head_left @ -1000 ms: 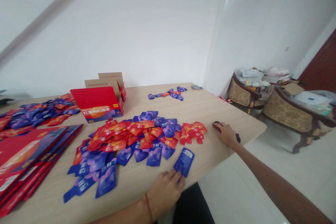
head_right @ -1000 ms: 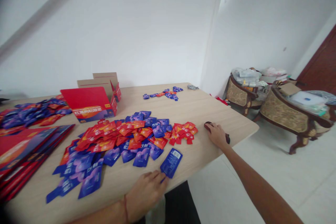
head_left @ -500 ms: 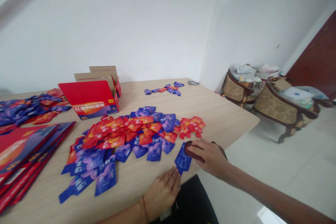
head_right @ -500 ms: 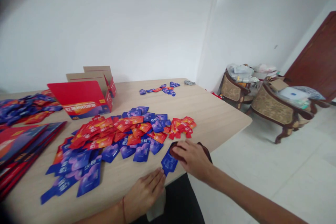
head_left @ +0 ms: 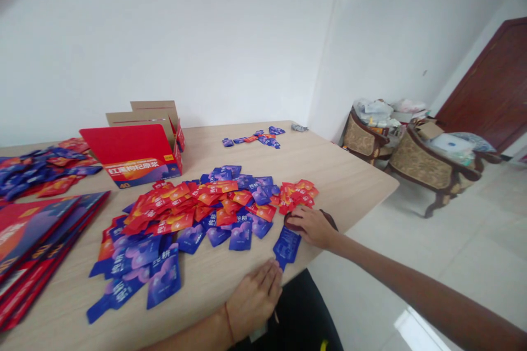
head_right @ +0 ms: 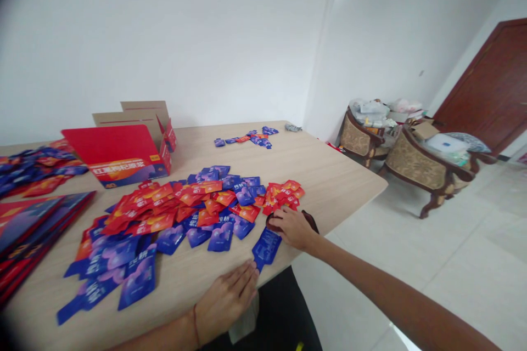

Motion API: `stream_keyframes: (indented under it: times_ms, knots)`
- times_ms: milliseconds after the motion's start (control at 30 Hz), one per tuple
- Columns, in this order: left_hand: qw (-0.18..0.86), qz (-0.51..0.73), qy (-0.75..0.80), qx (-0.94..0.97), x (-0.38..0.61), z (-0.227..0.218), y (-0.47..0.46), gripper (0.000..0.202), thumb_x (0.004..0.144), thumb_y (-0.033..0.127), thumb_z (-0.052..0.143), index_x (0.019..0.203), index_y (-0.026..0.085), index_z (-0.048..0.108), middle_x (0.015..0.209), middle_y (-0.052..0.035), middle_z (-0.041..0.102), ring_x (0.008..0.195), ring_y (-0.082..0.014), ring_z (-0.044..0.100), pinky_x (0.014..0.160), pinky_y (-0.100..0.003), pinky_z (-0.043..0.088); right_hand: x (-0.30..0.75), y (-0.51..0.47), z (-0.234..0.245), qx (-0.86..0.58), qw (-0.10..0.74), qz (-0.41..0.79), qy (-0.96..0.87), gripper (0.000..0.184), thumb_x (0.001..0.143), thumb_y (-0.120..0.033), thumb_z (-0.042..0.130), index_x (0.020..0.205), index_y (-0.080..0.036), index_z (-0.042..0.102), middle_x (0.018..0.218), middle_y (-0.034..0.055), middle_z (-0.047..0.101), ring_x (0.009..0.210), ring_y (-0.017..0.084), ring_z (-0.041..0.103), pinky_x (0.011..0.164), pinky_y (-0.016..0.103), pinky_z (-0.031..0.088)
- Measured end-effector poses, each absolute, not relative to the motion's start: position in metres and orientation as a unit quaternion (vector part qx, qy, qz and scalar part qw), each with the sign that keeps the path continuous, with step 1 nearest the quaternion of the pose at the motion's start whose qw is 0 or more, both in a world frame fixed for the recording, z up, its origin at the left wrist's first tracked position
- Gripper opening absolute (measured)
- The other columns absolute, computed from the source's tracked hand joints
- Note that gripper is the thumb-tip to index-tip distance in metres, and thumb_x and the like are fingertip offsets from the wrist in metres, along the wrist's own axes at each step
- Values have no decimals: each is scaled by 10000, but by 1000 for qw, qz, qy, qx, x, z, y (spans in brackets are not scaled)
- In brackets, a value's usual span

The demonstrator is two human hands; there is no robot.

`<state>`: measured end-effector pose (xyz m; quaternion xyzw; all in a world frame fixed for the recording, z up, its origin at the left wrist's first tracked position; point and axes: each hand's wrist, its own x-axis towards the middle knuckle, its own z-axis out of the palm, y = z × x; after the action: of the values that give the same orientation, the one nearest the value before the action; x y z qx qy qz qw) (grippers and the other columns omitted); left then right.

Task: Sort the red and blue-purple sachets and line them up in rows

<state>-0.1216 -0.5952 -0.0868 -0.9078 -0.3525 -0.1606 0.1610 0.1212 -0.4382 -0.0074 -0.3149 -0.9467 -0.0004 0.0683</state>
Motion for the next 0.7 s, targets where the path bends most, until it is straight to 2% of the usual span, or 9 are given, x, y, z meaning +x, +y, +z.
stream_keyframes:
  times_ms: [100, 200, 400, 533, 700]
  knots:
    - [173, -173, -350, -904, -121, -89, -595, 352, 1071, 258, 495, 1339, 55, 601, 1351, -170, 678, 1298, -277, 622, 1083, -365, 469, 121, -438, -4, -339, 117, -9, -933, 409, 892, -146, 573, 1280, -224, 677, 1287, 93, 659, 1122, 252, 555, 952, 381, 459]
    - [181, -172, -345, -905, -121, -90, -596, 357, 1064, 257, 504, 1339, 51, 601, 1350, -179, 676, 1299, -293, 620, 1078, -374, 473, 113, -464, -3, -316, 150, -12, -937, 412, 910, -190, 588, 1313, -249, 654, 1322, 96, 641, 1132, 256, 544, 964, 389, 451]
    - [150, -102, -343, -922, -121, -82, -598, 389, 1064, 226, 455, 1374, 24, 573, 1339, -229, 666, 1250, -297, 651, 1065, -398, 487, 99, -507, -16, -197, 51, 4, -979, 391, 915, -239, 595, 1304, -252, 630, 1232, 85, 671, 1068, 265, 541, 866, 381, 462]
    - [161, -122, -349, -915, -121, -83, -598, 398, 1070, 233, 461, 1401, 37, 562, 1368, -214, 652, 1329, -298, 590, 1081, -404, 477, 111, -482, -23, -264, 64, 8, -962, 410, 908, -184, 584, 1301, -268, 662, 1292, 80, 667, 1121, 270, 550, 937, 401, 467]
    - [187, -132, -342, -912, -121, -84, -596, 368, 1065, 247, 495, 1349, 35, 592, 1331, -207, 669, 1297, -300, 607, 1073, -401, 465, 132, -437, -23, -383, 152, 64, -909, 371, 913, -157, 550, 1210, -270, 741, 1301, 66, 688, 1136, 236, 618, 1001, 389, 488]
